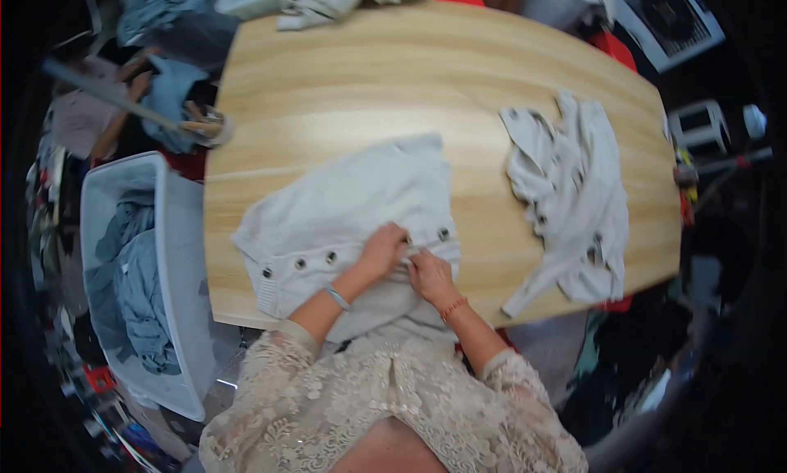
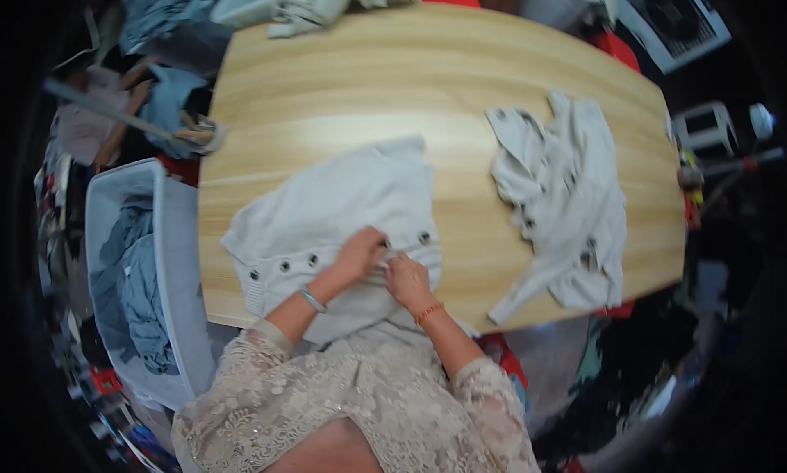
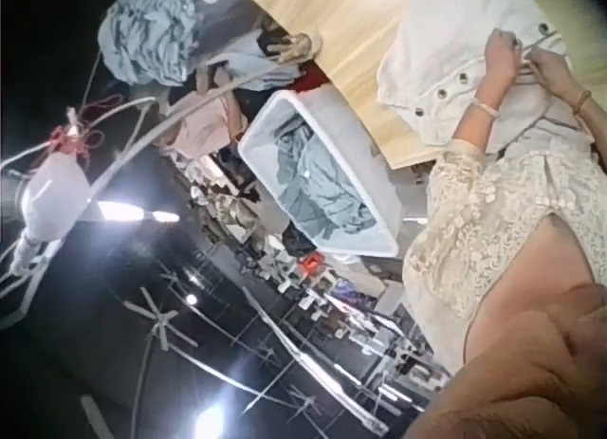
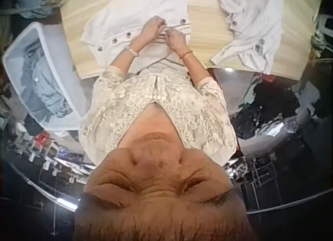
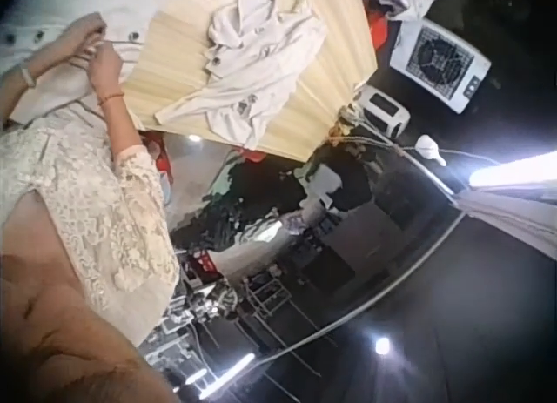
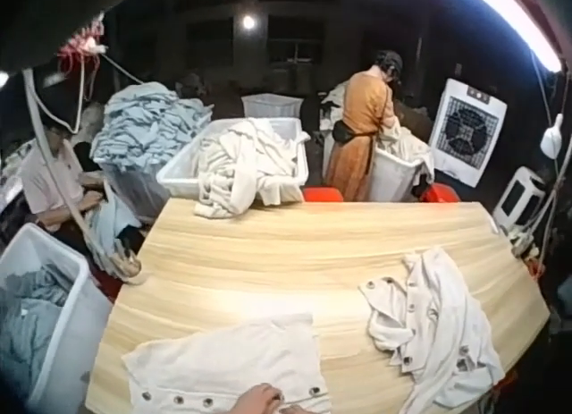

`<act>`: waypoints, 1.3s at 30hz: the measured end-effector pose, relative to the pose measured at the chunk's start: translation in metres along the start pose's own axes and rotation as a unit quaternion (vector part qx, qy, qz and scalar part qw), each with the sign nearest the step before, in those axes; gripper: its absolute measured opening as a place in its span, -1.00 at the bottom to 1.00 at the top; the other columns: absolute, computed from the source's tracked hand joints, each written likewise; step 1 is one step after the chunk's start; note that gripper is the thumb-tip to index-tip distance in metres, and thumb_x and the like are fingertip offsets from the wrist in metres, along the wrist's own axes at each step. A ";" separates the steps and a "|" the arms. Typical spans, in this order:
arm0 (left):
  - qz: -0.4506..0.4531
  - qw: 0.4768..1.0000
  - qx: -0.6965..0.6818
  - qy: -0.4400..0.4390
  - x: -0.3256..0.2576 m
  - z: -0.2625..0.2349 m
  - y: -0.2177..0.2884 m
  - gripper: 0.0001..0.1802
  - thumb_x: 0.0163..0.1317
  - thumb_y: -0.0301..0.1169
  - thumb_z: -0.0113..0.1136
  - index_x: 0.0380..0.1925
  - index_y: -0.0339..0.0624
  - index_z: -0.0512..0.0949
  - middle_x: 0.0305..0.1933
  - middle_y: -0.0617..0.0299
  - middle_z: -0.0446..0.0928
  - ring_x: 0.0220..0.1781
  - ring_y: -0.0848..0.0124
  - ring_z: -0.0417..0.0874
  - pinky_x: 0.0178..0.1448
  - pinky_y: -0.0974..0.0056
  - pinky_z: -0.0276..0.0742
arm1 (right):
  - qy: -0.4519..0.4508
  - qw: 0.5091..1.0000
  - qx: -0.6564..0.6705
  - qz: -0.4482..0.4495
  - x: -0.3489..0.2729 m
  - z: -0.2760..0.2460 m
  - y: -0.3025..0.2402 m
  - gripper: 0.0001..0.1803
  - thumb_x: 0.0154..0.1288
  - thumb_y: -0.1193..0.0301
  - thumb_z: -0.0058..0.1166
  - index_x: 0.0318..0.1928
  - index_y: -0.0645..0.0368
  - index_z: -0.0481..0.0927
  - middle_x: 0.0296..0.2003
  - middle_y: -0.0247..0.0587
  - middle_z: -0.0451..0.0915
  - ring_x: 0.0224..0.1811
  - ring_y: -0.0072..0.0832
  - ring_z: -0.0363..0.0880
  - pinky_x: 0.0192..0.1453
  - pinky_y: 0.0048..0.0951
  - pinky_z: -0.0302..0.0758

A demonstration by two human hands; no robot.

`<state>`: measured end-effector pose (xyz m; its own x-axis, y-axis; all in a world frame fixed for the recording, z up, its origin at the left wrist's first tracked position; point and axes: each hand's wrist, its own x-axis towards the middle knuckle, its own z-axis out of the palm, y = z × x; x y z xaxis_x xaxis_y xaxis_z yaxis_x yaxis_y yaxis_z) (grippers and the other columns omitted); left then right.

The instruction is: Trimming loose threads from a white knit sweater with scissors and inspecting it.

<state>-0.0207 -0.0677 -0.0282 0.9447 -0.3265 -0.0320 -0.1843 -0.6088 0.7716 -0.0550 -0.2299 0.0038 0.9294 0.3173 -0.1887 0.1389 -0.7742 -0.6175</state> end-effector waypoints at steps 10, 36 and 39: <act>-0.180 0.955 -0.230 -0.054 0.012 0.025 0.008 -0.86 -0.08 -0.35 0.32 -0.57 -0.18 0.67 -0.53 0.14 0.65 -0.50 0.40 0.64 -0.36 0.30 0.53 | 0.023 0.999 0.032 -0.021 -0.005 -0.013 0.022 -0.75 0.09 0.46 0.17 -0.17 0.21 0.59 -0.43 -0.01 0.59 -0.34 -0.07 0.60 -0.23 -0.16 0.50; -0.038 0.990 -0.132 0.001 -0.016 0.004 0.013 -0.78 0.01 -0.35 0.17 -0.37 -0.23 0.63 -0.37 -0.03 0.61 -0.27 0.04 0.61 -0.16 0.07 0.50 | -0.031 0.990 0.030 -0.135 0.020 -0.020 0.036 -0.69 -0.03 0.64 -0.05 -0.21 0.31 0.63 -0.40 0.08 0.55 -0.33 0.00 0.54 -0.19 -0.15 0.48; -0.034 0.990 -0.138 -0.008 -0.012 -0.001 0.012 -0.78 -0.01 -0.36 0.17 -0.38 -0.23 0.64 -0.38 -0.02 0.61 -0.29 0.06 0.62 -0.19 0.10 0.50 | -0.018 0.987 0.037 -0.152 0.022 -0.020 0.041 -0.73 -0.04 0.62 -0.03 -0.27 0.29 0.64 -0.45 0.05 0.54 -0.38 -0.02 0.54 -0.23 -0.14 0.47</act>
<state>-0.0342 -0.0702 -0.0184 0.9475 -0.3042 -0.0988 -0.0368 -0.4105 0.9111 -0.0222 -0.2658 -0.0104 0.8354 0.5495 -0.0113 0.3839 -0.5981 -0.7035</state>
